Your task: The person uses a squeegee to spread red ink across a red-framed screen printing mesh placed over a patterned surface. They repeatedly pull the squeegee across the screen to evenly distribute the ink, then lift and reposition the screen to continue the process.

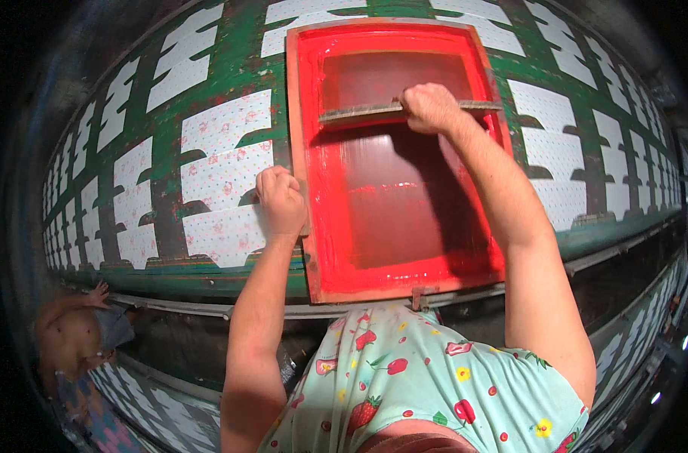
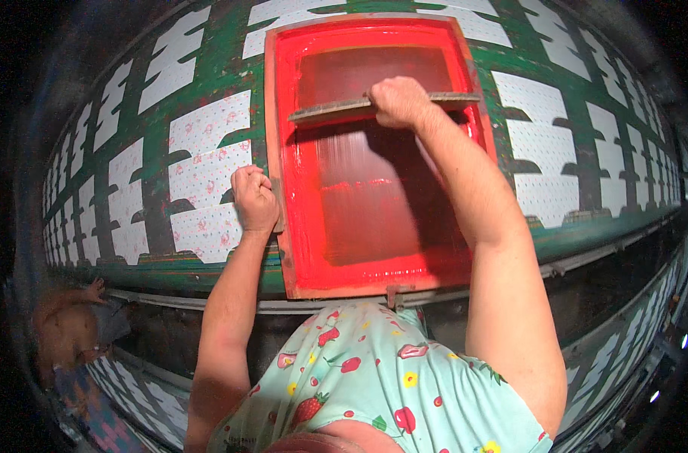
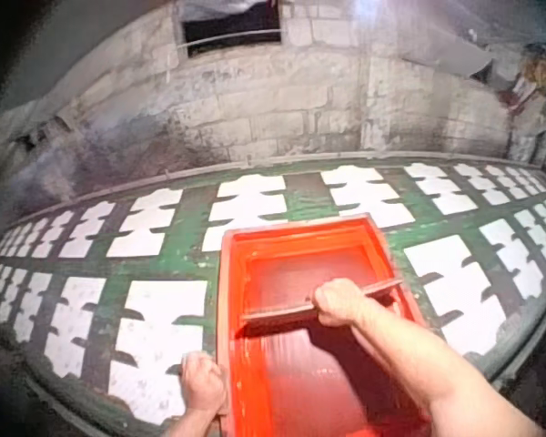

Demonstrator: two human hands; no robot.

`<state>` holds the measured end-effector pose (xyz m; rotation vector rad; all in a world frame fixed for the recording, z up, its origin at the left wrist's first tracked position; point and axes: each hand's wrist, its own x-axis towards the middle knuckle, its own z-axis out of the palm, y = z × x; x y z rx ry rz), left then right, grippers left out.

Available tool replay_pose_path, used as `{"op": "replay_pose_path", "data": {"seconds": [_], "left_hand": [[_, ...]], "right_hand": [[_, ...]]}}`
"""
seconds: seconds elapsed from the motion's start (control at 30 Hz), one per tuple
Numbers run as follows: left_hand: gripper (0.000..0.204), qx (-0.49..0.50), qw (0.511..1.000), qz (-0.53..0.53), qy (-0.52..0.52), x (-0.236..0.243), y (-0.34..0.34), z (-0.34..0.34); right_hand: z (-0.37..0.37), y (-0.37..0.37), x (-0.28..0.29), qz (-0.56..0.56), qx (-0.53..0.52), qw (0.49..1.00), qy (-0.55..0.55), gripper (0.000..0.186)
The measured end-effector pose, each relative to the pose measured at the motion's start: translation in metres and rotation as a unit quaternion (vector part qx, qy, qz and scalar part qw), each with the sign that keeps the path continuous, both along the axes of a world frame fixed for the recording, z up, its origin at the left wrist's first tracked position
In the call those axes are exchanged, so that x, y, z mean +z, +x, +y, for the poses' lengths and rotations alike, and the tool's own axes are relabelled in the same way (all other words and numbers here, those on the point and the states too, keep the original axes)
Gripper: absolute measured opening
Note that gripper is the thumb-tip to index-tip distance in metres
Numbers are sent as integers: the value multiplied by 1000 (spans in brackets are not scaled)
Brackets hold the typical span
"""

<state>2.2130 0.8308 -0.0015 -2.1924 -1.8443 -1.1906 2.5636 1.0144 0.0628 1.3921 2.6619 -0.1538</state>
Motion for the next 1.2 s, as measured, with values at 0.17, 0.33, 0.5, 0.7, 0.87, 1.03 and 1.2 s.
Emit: {"op": "replay_pose_path", "data": {"seconds": [0.17,0.33,0.5,0.7,0.87,1.03,1.2], "left_hand": [[14,-9,999,-17,30,-16,-7,5],[14,-6,999,-32,31,-29,-12,8],[14,4,999,-30,45,-34,-11,10],[13,38,999,-28,6,-33,-9,11],[23,88,993,-56,-62,-28,-4,6],[34,131,969,-46,-203,-14,-1,2],[48,199,933,7,-298,-1,14,3]], "right_hand": [[-128,4,-4,71,3,997,21,31],[-249,-2,1,99,-37,994,11,35],[-348,-8,5,115,-48,992,15,38],[-393,-6,-1,140,-16,989,52,39],[-404,5,-7,215,1,976,23,64],[-407,56,-4,328,47,944,6,48],[-402,162,-15,397,-119,905,91,31]]}}
